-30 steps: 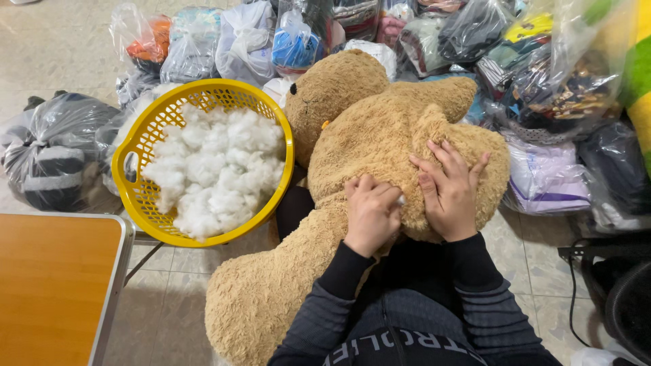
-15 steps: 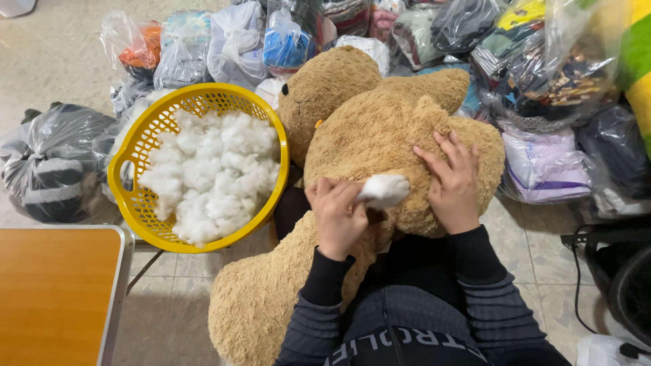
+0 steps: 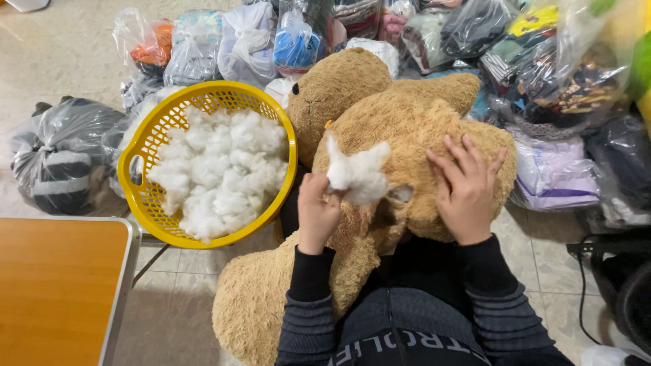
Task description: The person sits on the floor and repeatedly takes handfuls of white stuffing from a yellow basket, then pushes the stuffing into an opening on the teddy bear's back. They continue this process, occasionally adjusting the bear's position, until the basket is nearly empty.
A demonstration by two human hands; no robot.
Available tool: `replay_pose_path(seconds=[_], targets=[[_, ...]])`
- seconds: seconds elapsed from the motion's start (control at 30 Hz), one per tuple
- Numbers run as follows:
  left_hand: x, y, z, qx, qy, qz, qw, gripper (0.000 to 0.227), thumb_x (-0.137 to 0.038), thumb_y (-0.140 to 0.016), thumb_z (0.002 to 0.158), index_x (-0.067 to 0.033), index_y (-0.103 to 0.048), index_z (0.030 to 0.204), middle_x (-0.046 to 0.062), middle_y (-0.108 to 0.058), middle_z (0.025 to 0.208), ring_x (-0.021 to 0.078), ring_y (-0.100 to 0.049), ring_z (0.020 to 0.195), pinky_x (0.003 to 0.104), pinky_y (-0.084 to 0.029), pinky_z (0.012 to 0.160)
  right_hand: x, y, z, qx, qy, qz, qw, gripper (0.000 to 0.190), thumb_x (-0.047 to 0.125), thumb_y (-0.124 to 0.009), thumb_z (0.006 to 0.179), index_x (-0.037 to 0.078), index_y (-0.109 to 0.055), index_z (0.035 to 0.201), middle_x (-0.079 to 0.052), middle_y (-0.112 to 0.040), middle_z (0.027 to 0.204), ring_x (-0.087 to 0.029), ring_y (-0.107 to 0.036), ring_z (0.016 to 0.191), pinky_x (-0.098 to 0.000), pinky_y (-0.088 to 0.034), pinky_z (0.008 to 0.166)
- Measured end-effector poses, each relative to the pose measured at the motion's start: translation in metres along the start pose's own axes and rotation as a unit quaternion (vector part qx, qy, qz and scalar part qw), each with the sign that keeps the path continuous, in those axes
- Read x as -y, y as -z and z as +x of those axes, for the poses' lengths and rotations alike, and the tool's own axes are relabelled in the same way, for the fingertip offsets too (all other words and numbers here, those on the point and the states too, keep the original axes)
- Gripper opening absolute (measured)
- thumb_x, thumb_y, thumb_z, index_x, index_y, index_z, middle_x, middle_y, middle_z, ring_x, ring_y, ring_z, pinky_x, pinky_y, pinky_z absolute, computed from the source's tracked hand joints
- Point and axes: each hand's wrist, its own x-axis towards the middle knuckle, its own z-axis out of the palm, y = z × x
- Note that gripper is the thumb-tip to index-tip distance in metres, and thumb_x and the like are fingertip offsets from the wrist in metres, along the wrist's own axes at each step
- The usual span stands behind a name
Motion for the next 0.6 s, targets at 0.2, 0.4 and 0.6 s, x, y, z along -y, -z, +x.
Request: replay_pose_path(seconds=[0.2,0.4,0.6], targets=[[0.008,-0.014,-0.004,0.080,0.030,-0.041,0.995,0.025,0.003,-0.073,0.081,-0.0037,-0.070,0.105,0.011,-0.063,0.094,0.0260,-0.058,0.089,0.037,-0.048,0.079,0.041,0.015,0.007,0.043,0.113,0.106,0.987,0.058,0.033,-0.071,0.092,0.009,-0.058,0.143,-0.014,-0.059,0.144,-0.037,-0.051,0.140,-0.0628,-0.003,0.125],[0.000,-0.019,-0.004,0.078,0.073,-0.193,0.975,0.063,-0.007,-0.074,0.087,-0.0057,-0.045,0.143,0.010,-0.061,0.125,0.0205,-0.063,0.117,0.035,-0.055,0.095,0.069,0.014,0.021,0.120,0.060,0.165,0.977,0.058,0.012,-0.075,0.085,0.016,-0.061,0.141,-0.013,-0.061,0.144,-0.035,-0.063,0.126,-0.0420,-0.051,0.103],[0.023,-0.028,-0.002,0.084,0.132,-0.324,0.933,0.066,-0.017,-0.079,0.090,-0.0031,-0.046,0.146,0.006,-0.065,0.127,0.0141,-0.064,0.115,0.030,-0.058,0.091,0.078,0.003,0.031,0.120,0.082,0.199,0.969,0.059,0.007,-0.073,0.087,0.014,-0.058,0.144,-0.014,-0.060,0.145,-0.035,-0.061,0.129,-0.0410,-0.053,0.103]])
